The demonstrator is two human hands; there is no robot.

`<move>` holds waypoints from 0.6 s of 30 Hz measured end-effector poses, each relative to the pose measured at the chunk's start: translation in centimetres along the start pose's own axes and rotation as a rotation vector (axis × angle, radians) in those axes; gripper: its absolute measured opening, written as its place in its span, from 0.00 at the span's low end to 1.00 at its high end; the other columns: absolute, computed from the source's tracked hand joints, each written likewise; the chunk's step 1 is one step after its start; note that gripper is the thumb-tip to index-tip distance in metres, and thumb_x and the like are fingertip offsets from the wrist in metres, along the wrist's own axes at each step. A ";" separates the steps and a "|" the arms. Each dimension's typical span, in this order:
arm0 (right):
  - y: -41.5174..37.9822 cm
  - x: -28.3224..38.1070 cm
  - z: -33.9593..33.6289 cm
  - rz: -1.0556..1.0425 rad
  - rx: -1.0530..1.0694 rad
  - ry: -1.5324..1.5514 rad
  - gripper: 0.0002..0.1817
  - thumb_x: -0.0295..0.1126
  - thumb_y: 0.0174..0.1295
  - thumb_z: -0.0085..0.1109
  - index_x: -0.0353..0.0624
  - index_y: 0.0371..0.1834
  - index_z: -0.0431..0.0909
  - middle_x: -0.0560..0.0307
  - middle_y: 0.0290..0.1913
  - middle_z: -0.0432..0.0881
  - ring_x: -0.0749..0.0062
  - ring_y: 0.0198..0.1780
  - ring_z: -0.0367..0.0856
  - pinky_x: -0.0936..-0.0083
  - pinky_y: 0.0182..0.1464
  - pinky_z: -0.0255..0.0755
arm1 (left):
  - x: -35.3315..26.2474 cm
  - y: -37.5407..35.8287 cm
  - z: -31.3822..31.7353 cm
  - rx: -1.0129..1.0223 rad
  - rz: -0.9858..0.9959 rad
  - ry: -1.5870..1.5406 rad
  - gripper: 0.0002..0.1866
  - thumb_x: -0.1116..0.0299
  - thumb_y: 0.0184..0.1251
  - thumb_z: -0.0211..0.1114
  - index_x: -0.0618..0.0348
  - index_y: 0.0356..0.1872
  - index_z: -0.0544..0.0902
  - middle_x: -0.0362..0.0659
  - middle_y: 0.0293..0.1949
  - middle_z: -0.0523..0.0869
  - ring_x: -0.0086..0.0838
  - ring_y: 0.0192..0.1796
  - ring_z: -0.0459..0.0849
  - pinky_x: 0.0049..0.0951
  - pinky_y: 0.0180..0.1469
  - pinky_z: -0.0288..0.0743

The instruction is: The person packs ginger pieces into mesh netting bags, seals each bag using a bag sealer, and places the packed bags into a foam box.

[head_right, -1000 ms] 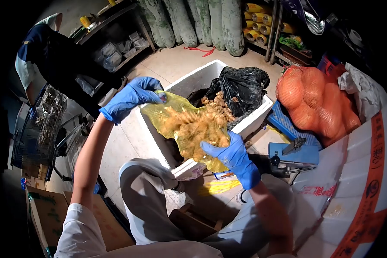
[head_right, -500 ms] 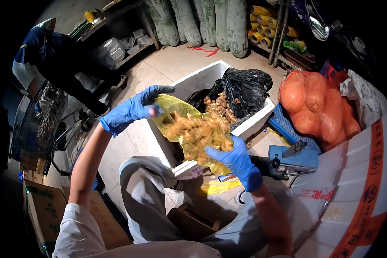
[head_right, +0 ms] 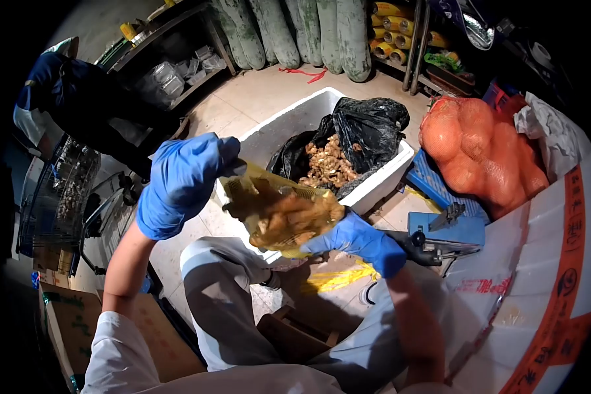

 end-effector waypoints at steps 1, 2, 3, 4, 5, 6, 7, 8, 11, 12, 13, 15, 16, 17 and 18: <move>-0.2 -0.1 -2.2 -0.092 -0.047 -0.243 0.37 0.30 0.39 0.68 0.40 0.55 0.60 0.56 0.45 0.72 0.74 0.48 0.70 0.79 0.50 0.65 | -0.7 0.1 -0.3 0.016 0.039 0.085 0.07 0.69 0.45 0.63 0.56 0.26 0.74 0.39 0.17 0.71 0.30 0.17 0.72 0.28 0.19 0.63; -0.3 0.5 -2.8 -0.101 -0.052 -0.238 0.37 0.30 0.39 0.68 0.40 0.55 0.60 0.56 0.45 0.72 0.74 0.48 0.70 0.79 0.50 0.65 | -1.6 0.3 -1.1 0.070 0.050 0.232 0.07 0.68 0.45 0.63 0.56 0.25 0.74 0.38 0.16 0.70 0.30 0.16 0.71 0.28 0.18 0.62; -0.3 1.8 -4.2 -0.158 -0.143 -0.289 0.37 0.33 0.40 0.68 0.40 0.55 0.60 0.56 0.45 0.72 0.74 0.47 0.70 0.79 0.50 0.65 | -1.9 0.5 -1.6 0.070 0.089 0.072 0.07 0.68 0.45 0.62 0.55 0.23 0.73 0.36 0.16 0.70 0.27 0.15 0.71 0.27 0.16 0.62; -0.6 2.9 -5.4 -0.208 -0.232 -0.340 0.37 0.37 0.41 0.67 0.39 0.54 0.60 0.56 0.44 0.72 0.74 0.46 0.70 0.79 0.49 0.64 | -2.3 0.2 -1.3 0.014 0.118 -0.053 0.06 0.69 0.45 0.62 0.55 0.22 0.72 0.35 0.16 0.71 0.26 0.17 0.73 0.26 0.17 0.64; -1.1 3.7 -6.7 -0.232 -0.285 -0.322 0.35 0.38 0.42 0.66 0.39 0.53 0.61 0.56 0.43 0.73 0.74 0.45 0.71 0.80 0.49 0.64 | -2.5 -0.1 -0.2 0.092 0.163 -0.075 0.06 0.70 0.44 0.61 0.54 0.22 0.72 0.35 0.17 0.73 0.26 0.18 0.75 0.25 0.18 0.66; -1.5 4.6 -7.2 -0.257 -0.335 -0.309 0.33 0.39 0.44 0.65 0.39 0.53 0.62 0.56 0.41 0.73 0.75 0.45 0.71 0.81 0.49 0.64 | -2.2 -0.2 0.6 0.165 0.205 -0.094 0.06 0.72 0.44 0.61 0.54 0.23 0.72 0.35 0.17 0.74 0.25 0.19 0.76 0.24 0.19 0.67; -2.5 5.5 -7.1 -0.304 -0.406 -0.321 0.28 0.38 0.47 0.63 0.38 0.50 0.64 0.56 0.41 0.74 0.76 0.44 0.71 0.81 0.48 0.65 | -1.4 -0.3 0.6 0.164 0.222 -0.063 0.05 0.74 0.44 0.59 0.55 0.24 0.73 0.35 0.19 0.76 0.27 0.23 0.78 0.23 0.23 0.70; -2.7 5.7 -6.9 -0.305 -0.408 -0.315 0.28 0.38 0.47 0.63 0.38 0.50 0.64 0.56 0.41 0.74 0.76 0.44 0.71 0.81 0.48 0.65 | 0.8 -0.4 1.5 0.295 -0.003 -0.193 0.05 0.77 0.46 0.58 0.58 0.27 0.74 0.38 0.22 0.79 0.28 0.26 0.79 0.22 0.26 0.71; -2.6 4.6 -6.5 -0.228 -0.385 -0.307 0.26 0.35 0.47 0.62 0.36 0.48 0.66 0.56 0.42 0.74 0.77 0.45 0.71 0.81 0.48 0.65 | 2.2 -1.0 1.8 0.173 0.058 -0.418 0.07 0.81 0.48 0.56 0.62 0.31 0.76 0.43 0.25 0.80 0.28 0.28 0.80 0.21 0.31 0.73; -2.3 4.4 -6.2 -0.225 -0.382 -0.305 0.26 0.35 0.47 0.62 0.36 0.48 0.66 0.56 0.42 0.74 0.77 0.45 0.71 0.81 0.48 0.65 | 2.4 -1.2 2.8 0.258 -0.003 -0.462 0.07 0.82 0.48 0.56 0.62 0.31 0.76 0.42 0.25 0.80 0.28 0.28 0.80 0.21 0.32 0.73; -1.7 4.3 -5.2 -0.249 -0.333 -0.332 0.27 0.36 0.46 0.63 0.36 0.48 0.66 0.56 0.44 0.74 0.76 0.46 0.71 0.80 0.49 0.65 | 2.5 -1.5 3.7 0.281 0.000 -0.456 0.08 0.82 0.49 0.55 0.62 0.31 0.75 0.42 0.26 0.80 0.28 0.28 0.80 0.22 0.32 0.73; -0.6 4.9 -3.3 -0.336 -0.264 -0.617 0.31 0.40 0.42 0.66 0.36 0.49 0.67 0.53 0.47 0.73 0.72 0.49 0.70 0.76 0.53 0.61 | 4.2 -3.0 7.1 0.467 -0.217 -0.555 0.08 0.82 0.50 0.54 0.63 0.33 0.75 0.43 0.26 0.80 0.30 0.28 0.80 0.23 0.33 0.73; -0.6 5.4 -2.3 -0.399 -0.274 -0.674 0.33 0.42 0.39 0.67 0.36 0.48 0.68 0.50 0.48 0.72 0.68 0.51 0.69 0.75 0.55 0.59 | 2.1 -2.2 6.1 0.313 0.029 -0.567 0.08 0.82 0.50 0.53 0.63 0.33 0.75 0.44 0.27 0.79 0.32 0.29 0.79 0.25 0.33 0.72; -0.2 5.4 -1.4 -0.407 -0.256 -0.721 0.33 0.42 0.39 0.67 0.37 0.49 0.68 0.50 0.48 0.72 0.67 0.51 0.69 0.75 0.55 0.59 | 1.7 -2.0 6.6 0.326 0.016 -0.556 0.08 0.81 0.51 0.53 0.63 0.34 0.75 0.45 0.27 0.79 0.34 0.29 0.79 0.26 0.33 0.72; 0.2 5.5 -0.9 -0.415 -0.240 -0.767 0.33 0.42 0.39 0.67 0.37 0.49 0.68 0.50 0.48 0.72 0.67 0.52 0.68 0.76 0.56 0.58 | 1.3 -1.8 7.0 0.339 0.004 -0.547 0.09 0.80 0.51 0.53 0.63 0.35 0.75 0.45 0.28 0.79 0.35 0.30 0.79 0.27 0.34 0.71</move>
Point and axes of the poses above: each hand's wrist, its own y-axis towards the middle knuckle, its own z-axis out of the palm, x = y × z, the point moved 10 cm from there along y, towards the middle knuckle
